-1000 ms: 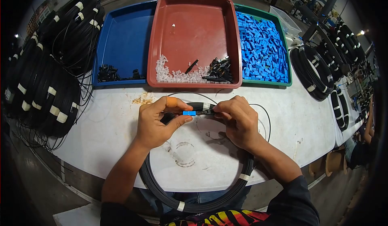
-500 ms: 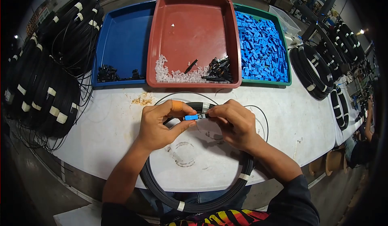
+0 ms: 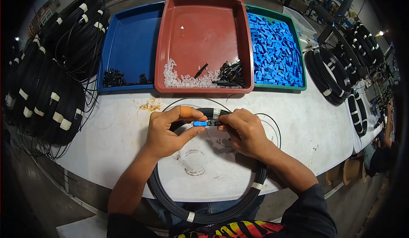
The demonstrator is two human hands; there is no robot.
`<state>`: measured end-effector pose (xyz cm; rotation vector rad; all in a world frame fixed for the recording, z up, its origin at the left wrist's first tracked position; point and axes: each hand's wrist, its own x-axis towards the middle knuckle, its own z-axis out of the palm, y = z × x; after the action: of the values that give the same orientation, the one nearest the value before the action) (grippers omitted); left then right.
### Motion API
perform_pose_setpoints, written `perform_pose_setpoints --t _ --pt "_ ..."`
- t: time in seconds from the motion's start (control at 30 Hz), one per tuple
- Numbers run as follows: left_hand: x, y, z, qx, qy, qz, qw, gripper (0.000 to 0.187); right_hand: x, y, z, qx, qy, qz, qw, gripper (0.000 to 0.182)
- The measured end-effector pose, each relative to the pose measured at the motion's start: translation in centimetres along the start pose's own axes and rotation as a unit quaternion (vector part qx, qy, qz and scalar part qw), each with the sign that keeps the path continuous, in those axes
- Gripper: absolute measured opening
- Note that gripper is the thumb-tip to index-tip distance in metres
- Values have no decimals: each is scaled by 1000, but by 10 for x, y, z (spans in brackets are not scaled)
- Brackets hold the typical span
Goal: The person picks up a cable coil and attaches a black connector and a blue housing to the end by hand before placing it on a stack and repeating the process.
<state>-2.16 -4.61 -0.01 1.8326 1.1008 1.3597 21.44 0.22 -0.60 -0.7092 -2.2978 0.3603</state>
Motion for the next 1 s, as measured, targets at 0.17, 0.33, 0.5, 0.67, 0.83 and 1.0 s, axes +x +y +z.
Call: perform_pose_setpoints --t 0.17,0.33,0.5,0.67,0.83,1.0 --pt "0 3 2 -2 16 28 999 35 -1 0 -2 15 5 -18 1000 35" --pt "-3 -2 1 17 21 23 999 37 -2 2 -3 11 -2 -29 1000 41" --pt "-2 1 -1 -13 -3 22 1000 34 -2 0 0 15 -22 -21 999 39" --pt "-1 -2 -1 36 -17 57 998 35 0 -1 -1 -29 -57 -32 997 25" --pt "1 -1 -2 64 -29 63 996 38 0 3 1 -34 -47 -63 996 23" --pt "2 0 -4 43 -64 17 997 47 1 3 -1 -37 -54 -91 994 22"
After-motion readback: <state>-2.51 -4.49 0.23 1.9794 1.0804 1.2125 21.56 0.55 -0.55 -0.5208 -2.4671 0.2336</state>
